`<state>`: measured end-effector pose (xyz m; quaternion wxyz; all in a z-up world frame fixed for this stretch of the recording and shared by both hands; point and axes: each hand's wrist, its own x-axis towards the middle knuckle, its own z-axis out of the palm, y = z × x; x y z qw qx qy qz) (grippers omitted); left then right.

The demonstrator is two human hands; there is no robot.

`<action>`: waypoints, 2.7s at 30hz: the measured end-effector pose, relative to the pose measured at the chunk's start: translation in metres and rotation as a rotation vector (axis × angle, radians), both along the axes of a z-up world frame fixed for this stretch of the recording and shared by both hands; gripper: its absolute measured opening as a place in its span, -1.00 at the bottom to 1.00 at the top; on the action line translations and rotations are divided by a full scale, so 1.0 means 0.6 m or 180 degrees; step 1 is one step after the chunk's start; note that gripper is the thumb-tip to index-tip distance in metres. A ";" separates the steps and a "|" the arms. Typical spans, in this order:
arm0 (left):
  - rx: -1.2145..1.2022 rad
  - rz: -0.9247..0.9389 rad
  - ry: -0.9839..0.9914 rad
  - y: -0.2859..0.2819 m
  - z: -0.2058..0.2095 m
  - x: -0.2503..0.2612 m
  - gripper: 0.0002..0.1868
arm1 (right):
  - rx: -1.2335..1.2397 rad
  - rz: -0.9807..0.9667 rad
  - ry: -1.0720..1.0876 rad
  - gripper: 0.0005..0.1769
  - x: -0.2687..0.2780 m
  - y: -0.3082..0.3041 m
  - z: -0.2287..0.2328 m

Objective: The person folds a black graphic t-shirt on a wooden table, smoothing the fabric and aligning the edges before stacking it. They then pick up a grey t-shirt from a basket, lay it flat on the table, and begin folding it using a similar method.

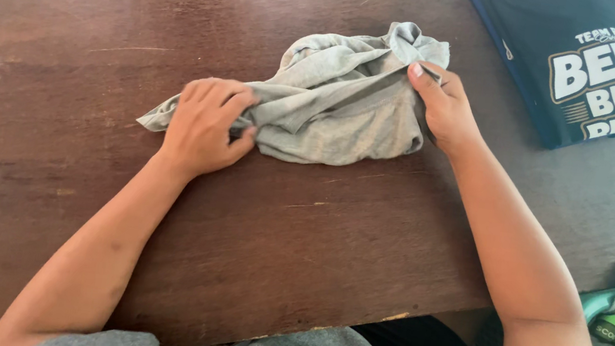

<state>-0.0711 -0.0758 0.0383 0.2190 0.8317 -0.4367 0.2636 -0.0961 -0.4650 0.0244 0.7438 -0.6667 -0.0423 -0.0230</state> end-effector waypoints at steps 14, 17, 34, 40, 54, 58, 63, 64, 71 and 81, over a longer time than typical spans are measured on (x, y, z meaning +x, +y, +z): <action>0.0260 -0.0661 0.0725 -0.052 -0.021 -0.032 -0.52 | -0.4601 -0.0769 0.0806 -0.60 -0.077 -0.103 0.180; 0.0183 -0.0860 0.0865 -0.062 -0.014 -0.072 -0.60 | -0.5424 -0.1623 -0.0188 -0.70 -0.062 -0.143 0.165; -0.1940 0.1132 -0.1415 0.247 0.153 -0.213 -0.71 | -0.1839 0.0602 -0.1568 -0.68 0.361 0.329 0.138; -0.1123 0.0535 0.0894 0.074 0.145 -0.253 -0.74 | -0.3029 -0.0109 -0.1768 -0.64 0.360 0.202 0.103; -0.2542 -0.0933 0.2640 -0.084 0.060 -0.109 -0.71 | -0.3610 -0.0380 0.0473 -0.54 -0.025 0.065 0.171; -0.2191 -0.2074 0.4926 -0.123 0.050 -0.063 -0.56 | -0.2618 0.1352 0.0761 -0.54 -0.088 0.099 0.171; -0.0581 -0.0425 0.1583 -0.046 0.042 -0.001 -0.70 | -0.0034 -0.0135 0.0520 -0.64 -0.055 0.040 0.093; -0.0283 -0.0160 0.1485 -0.010 0.036 0.000 -0.66 | 0.1228 -0.0617 0.0538 -0.68 -0.040 0.014 0.088; 0.0606 0.1230 0.0361 0.162 -0.016 0.015 -0.46 | 0.1438 -0.1530 0.0650 -0.59 -0.023 -0.096 0.017; 0.0419 0.1638 -0.0074 0.134 -0.019 0.011 -0.60 | -0.1615 -0.0732 -0.0343 -0.07 -0.056 -0.037 0.034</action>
